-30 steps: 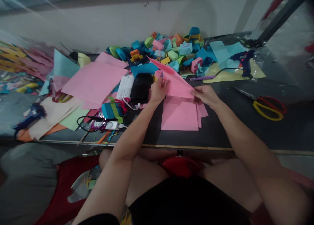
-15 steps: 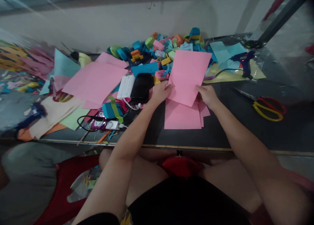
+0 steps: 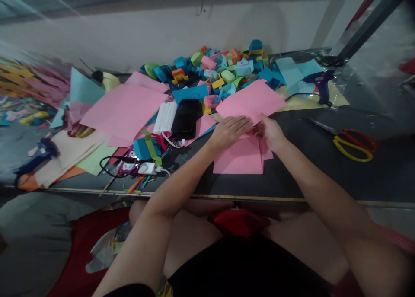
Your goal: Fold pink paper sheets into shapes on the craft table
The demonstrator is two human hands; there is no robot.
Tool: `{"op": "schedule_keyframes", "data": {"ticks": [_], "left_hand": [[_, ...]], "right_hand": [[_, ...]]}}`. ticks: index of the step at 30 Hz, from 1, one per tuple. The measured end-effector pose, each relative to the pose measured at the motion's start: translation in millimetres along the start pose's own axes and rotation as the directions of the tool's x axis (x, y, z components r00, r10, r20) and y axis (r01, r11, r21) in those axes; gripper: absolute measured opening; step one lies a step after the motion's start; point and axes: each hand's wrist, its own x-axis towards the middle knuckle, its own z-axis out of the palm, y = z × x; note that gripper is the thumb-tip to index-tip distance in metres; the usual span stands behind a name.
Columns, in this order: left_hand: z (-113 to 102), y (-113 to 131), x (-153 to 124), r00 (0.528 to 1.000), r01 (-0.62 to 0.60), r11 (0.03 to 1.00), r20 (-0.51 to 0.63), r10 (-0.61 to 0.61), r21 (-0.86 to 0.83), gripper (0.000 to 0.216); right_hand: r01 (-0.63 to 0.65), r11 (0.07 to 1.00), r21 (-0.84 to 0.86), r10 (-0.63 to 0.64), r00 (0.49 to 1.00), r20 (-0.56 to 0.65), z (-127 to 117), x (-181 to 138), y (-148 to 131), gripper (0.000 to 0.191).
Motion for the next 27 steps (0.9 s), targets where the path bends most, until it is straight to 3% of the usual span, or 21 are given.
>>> {"op": "schedule_keyframes", "data": {"ticks": [2,4,5,6,8,10,12,15,20,27], "left_hand": [[-2,-4,-2,0.999,0.022,1.000,-0.033,-0.023,-0.008,0.039],[-4,-7,-3,0.995,0.068,0.997,-0.064,-0.070,-0.029,0.037],[-6,-7,-4,0.993,0.092,0.995,-0.072,-0.095,-0.039,0.036],[-7,-7,-4,0.990,0.111,0.993,-0.078,-0.114,-0.048,0.035],[-9,-4,-4,0.989,0.122,0.991,-0.073,-0.126,-0.063,0.033],[-11,-1,-2,0.992,0.107,0.991,-0.059,-0.112,-0.081,0.032],[-13,1,-1,0.995,0.079,0.993,-0.048,-0.084,-0.086,0.032],[-15,2,0,0.998,0.030,0.999,-0.055,-0.032,-0.031,0.031],[-13,-5,-4,0.997,0.003,0.998,-0.079,-0.008,-0.070,0.027],[-8,-20,-10,0.993,0.048,0.993,-0.105,-0.059,-0.106,0.029]], "right_hand": [[0.020,0.989,-0.149,-0.025,0.999,-0.029,-5,2,0,0.043],[0.215,0.897,-0.385,-0.280,0.953,-0.120,-14,5,0,0.036],[0.343,0.791,-0.506,-0.472,0.869,-0.148,-20,6,-1,0.030],[0.461,0.647,-0.608,-0.652,0.747,-0.127,-24,6,-2,0.023],[0.636,0.325,-0.699,-0.857,0.511,0.066,-31,5,-3,0.012],[0.754,0.077,-0.652,-0.863,0.378,0.336,-31,2,-4,0.008],[0.803,-0.065,-0.592,-0.803,0.310,0.509,-27,-1,-2,0.012],[0.792,-0.144,-0.593,-0.788,0.271,0.553,-21,-2,1,0.017],[0.810,-0.171,-0.560,-0.794,0.224,0.566,-23,1,0,0.020],[0.764,-0.101,-0.637,-0.762,0.353,0.543,-36,10,-9,0.020]]}}
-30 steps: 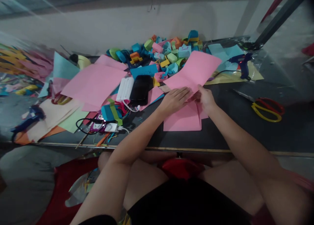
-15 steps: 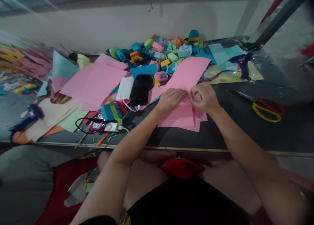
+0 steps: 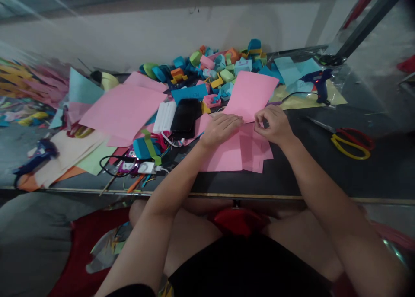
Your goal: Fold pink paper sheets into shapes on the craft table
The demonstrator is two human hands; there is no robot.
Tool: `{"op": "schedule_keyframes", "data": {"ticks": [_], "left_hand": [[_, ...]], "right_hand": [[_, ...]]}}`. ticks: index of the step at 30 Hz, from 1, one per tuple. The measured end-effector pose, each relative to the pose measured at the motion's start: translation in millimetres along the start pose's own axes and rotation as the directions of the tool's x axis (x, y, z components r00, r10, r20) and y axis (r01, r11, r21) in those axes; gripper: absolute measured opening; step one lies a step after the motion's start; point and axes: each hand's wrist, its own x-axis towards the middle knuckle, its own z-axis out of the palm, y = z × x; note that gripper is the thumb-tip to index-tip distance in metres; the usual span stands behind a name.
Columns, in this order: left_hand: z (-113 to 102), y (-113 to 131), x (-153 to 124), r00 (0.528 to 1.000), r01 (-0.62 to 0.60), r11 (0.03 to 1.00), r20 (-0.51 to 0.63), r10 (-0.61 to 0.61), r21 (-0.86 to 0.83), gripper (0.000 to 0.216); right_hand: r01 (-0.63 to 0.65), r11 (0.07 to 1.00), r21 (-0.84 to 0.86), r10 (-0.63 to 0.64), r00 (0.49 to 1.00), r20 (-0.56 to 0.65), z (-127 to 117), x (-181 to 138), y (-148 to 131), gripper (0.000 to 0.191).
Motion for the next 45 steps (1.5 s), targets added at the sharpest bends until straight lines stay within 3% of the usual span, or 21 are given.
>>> {"op": "schedule_keyframes", "data": {"ticks": [2,7,11,19,23,26,28,31,32,34,35,37,39,41,45], "left_hand": [[1,-1,0,1.000,0.015,1.000,-0.025,-0.014,0.022,0.030],[0,-2,-1,0.970,0.072,0.997,-0.235,-0.070,-0.003,0.035],[-4,-3,0,0.967,0.126,0.991,-0.216,-0.134,-0.051,0.036],[-8,-6,0,0.932,0.219,0.970,-0.315,-0.177,0.104,0.040],[-9,-11,-2,0.917,0.289,0.956,-0.302,-0.260,0.052,0.047],[-8,-14,-5,0.904,0.323,0.946,-0.300,-0.306,0.009,0.048],[-7,-15,-6,0.902,0.324,0.946,-0.308,-0.303,0.020,0.048],[-6,-11,-8,0.936,0.268,0.962,-0.251,-0.246,0.057,0.043],[-7,-8,-8,0.957,0.225,0.972,-0.205,-0.206,0.071,0.041],[-8,0,-7,0.993,0.091,0.992,-0.087,-0.083,0.092,0.037],[-8,5,-6,1.000,0.015,0.996,-0.026,-0.013,0.089,0.036],[-9,15,-3,0.991,-0.116,0.991,0.068,0.112,0.063,0.036],[-7,24,1,0.973,-0.212,0.976,0.106,0.206,0.049,0.037],[-5,30,5,0.957,-0.276,0.960,0.106,0.270,0.051,0.038],[3,34,11,0.958,-0.283,0.956,0.064,0.279,0.079,0.032]], "right_hand": [[-0.007,1.000,-0.031,0.007,1.000,0.021,-1,0,5,0.019],[-0.053,0.990,-0.130,0.054,0.999,0.004,0,-5,28,0.016],[-0.110,0.983,-0.147,0.104,0.994,-0.045,0,-10,45,0.014],[-0.188,0.958,-0.215,0.191,0.982,-0.004,-8,-12,58,0.014],[-0.219,0.943,-0.250,0.220,0.975,-0.024,-15,-12,62,0.013],[-0.326,0.913,-0.246,0.316,0.945,-0.081,-21,-12,62,0.011],[-0.434,0.883,-0.179,0.411,0.899,-0.153,-23,-10,58,0.013],[-0.591,0.801,0.098,0.598,0.778,-0.191,-18,-5,41,0.031],[-0.626,0.743,0.238,0.663,0.737,-0.129,-14,-4,32,0.039],[-0.662,0.535,0.525,0.715,0.685,0.135,-3,-1,13,0.056],[-0.667,0.424,0.613,0.690,0.676,0.258,3,0,4,0.067],[-0.666,0.285,0.689,0.646,0.665,0.375,13,2,-11,0.088],[-0.661,0.254,0.706,0.628,0.668,0.399,18,2,-19,0.096],[-0.653,0.276,0.706,0.613,0.685,0.393,19,2,-22,0.092],[-0.639,0.352,0.684,0.552,0.732,0.399,15,1,-20,0.080]]}}
